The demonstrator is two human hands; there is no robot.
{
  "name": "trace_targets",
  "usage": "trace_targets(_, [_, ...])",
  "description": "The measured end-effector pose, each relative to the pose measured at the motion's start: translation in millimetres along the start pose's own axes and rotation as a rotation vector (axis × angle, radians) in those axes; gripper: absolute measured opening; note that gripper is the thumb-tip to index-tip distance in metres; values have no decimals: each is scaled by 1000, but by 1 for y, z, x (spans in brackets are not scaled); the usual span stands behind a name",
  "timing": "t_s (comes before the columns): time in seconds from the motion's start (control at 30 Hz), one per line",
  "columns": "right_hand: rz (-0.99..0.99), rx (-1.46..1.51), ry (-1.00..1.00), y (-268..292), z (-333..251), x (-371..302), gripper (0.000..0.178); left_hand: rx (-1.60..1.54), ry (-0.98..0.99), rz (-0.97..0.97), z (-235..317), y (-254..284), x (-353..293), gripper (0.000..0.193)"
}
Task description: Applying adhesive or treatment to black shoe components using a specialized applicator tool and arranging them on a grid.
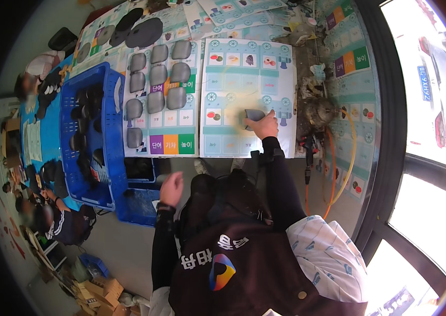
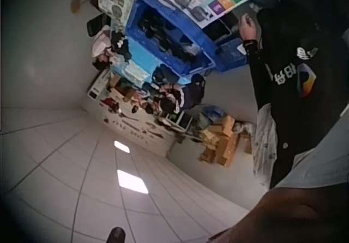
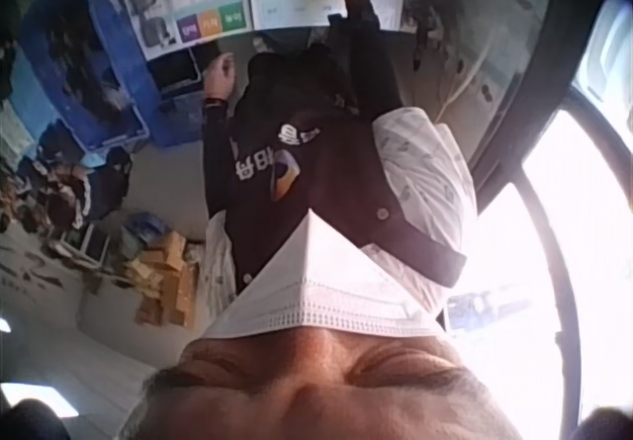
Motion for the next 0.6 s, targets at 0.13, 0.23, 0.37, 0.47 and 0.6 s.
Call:
trace_targets(0.13, [-39, 34, 15, -1, 0, -1, 122, 219, -307, -185, 70, -24, 50, 46])
trace_targets(0.23, [-46, 97, 21, 3, 6, 1, 124, 412, -290, -302, 77, -50, 67, 51])
trace_targets(0.37, [-32, 245, 110, 11, 14, -4, 123, 497, -227, -397, 49, -73, 78, 61])
trace_targets(0.47, [21, 454, 81, 18, 27, -7, 121, 506, -203, -443, 58, -75, 86, 63])
trace_targets(0.6, [269, 657, 112, 44, 25, -33, 117, 446, -167, -356, 43, -69, 79, 58])
Point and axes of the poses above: each hand's wrist, its own x-axis towards the middle knuckle, its own y-axis out of the back of the hand, z = x × y, the point moved 1 cm from there along x, towards the middle knuckle
